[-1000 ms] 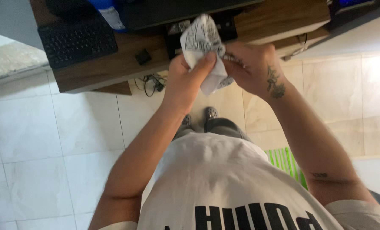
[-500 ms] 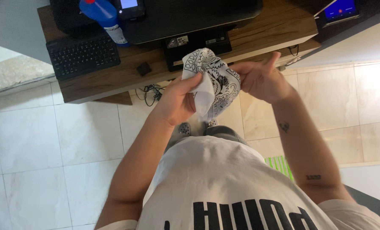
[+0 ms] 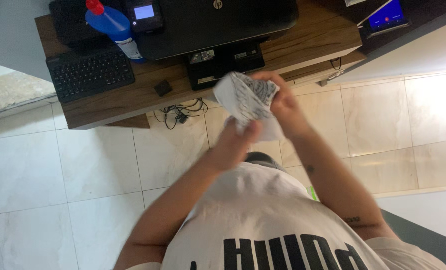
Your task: The person cleans an HP printer by wiping its exterior with a cloth and cleaning solution, then loads a sheet of paper into the input tray and inserts a black ink cartridge into the printer.
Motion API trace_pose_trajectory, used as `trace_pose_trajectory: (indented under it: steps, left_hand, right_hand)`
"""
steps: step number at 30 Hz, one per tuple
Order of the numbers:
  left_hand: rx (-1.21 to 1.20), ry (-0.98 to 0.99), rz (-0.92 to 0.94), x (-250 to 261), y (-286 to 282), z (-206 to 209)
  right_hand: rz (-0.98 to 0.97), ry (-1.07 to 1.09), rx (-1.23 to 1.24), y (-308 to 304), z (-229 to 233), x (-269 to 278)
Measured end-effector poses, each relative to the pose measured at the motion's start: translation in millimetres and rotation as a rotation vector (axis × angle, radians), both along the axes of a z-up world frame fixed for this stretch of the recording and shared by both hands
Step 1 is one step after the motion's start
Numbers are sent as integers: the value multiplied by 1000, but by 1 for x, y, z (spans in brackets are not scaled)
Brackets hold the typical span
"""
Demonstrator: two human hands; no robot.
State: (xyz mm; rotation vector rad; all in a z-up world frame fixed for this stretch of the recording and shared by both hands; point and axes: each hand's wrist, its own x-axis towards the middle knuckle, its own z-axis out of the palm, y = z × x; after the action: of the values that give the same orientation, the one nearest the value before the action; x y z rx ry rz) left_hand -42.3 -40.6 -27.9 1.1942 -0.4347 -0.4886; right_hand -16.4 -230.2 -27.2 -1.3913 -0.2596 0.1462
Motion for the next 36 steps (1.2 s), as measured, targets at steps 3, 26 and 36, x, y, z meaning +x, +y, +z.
trace_pose_trajectory:
  steps: [3, 26, 36]
  left_hand:
    - [-70, -175, 139, -7, -15, 7]
    - [-379, 309, 357, -9, -36, 0]
    - [514, 0, 336, 7, -22, -19]
  right_hand:
    - [-223, 56, 236, 25, 3, -8]
    - [-585, -232, -210, 47, 6, -25]
    - [-379, 191, 225, 32, 9, -6]
